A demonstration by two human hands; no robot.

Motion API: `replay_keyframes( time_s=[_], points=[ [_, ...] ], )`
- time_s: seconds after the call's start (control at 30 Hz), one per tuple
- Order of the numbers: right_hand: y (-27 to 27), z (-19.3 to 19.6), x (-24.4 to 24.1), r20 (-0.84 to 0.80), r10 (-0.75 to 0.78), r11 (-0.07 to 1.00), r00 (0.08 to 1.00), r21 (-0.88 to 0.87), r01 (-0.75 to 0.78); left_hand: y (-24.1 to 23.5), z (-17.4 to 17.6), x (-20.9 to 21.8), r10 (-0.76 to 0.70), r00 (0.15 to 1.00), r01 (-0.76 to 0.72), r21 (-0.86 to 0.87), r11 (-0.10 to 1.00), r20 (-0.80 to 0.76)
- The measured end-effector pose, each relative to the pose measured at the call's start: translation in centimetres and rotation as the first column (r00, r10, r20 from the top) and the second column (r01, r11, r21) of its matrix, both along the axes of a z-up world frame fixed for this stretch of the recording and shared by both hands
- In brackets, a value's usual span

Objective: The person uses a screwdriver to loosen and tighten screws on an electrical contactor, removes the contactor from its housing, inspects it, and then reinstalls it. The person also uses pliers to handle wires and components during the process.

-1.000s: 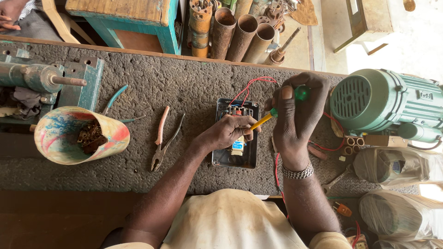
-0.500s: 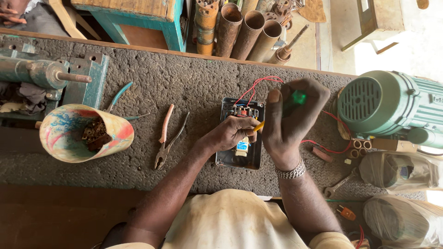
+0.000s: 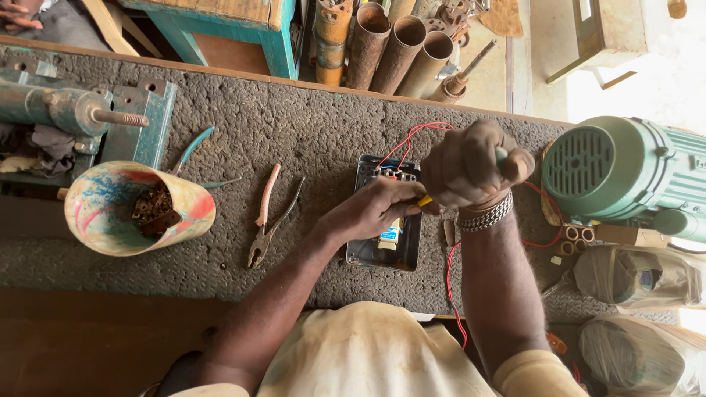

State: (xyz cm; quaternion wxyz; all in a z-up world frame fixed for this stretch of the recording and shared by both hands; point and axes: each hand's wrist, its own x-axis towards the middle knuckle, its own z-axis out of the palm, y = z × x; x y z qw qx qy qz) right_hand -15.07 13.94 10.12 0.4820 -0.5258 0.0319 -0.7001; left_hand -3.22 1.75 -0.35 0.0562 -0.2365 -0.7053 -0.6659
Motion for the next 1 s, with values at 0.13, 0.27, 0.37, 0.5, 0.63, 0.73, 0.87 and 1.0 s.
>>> replay_keyframes(
  time_s=[0.13, 0.27, 0.37, 0.5, 0.63, 0.73, 0.87, 1.0],
  points=[
    [1.4, 0.8, 1.8, -0.061, -0.439, 0.878, 0.897, 0.183, 0.442, 0.5, 0.3, 0.0, 0.106, 0.993, -0.105, -0.032, 0.994, 0.044],
    [3.1, 3.9, 5.6, -0.386, -0.759, 0.453, 0.525, 0.266, 0.851, 0.8, 0.6, 0.2, 0.218, 0.975, -0.221, 0.115, 0.968, 0.043],
    [2.9, 4.5, 8.6, -0.502, -0.822, 0.197, 0.271, 0.196, 0.961, 1.3, 1.0, 0.3, 0.358, 0.933, -0.357, -0.022, 0.934, 0.043],
    [1.3, 3.8, 9.7, -0.55, -0.832, 0.009, 0.071, 0.115, 0.993, 1.3, 2.4, -0.2, 0.396, 0.908, -0.384, -0.108, 0.917, 0.134],
    [0.6, 3.1, 8.8, -0.524, -0.851, -0.085, 0.03, 0.194, 0.977, 0.5, 3.4, 0.5, 0.271, 0.878, -0.282, 0.029, 0.959, -0.394],
    [1.4, 2.2, 7.9, -0.487, -0.863, 0.015, 0.134, 0.241, 0.97, 0.0, 3.1, 1.4, 0.055, 0.996, -0.052, 0.041, 0.998, -0.07],
    [2.9, -0.7, 7.9, -0.433, -0.864, 0.209, 0.257, 0.155, 0.966, 0.1, 1.9, 1.3, 0.188, 0.981, -0.179, -0.142, 0.974, 0.054],
    [5.3, -4.2, 7.7, -0.777, -0.628, -0.126, 0.045, 0.158, 0.979, -0.1, 0.9, 1.0, 0.388, 0.917, -0.4, -0.205, 0.893, -0.097]
  ],
)
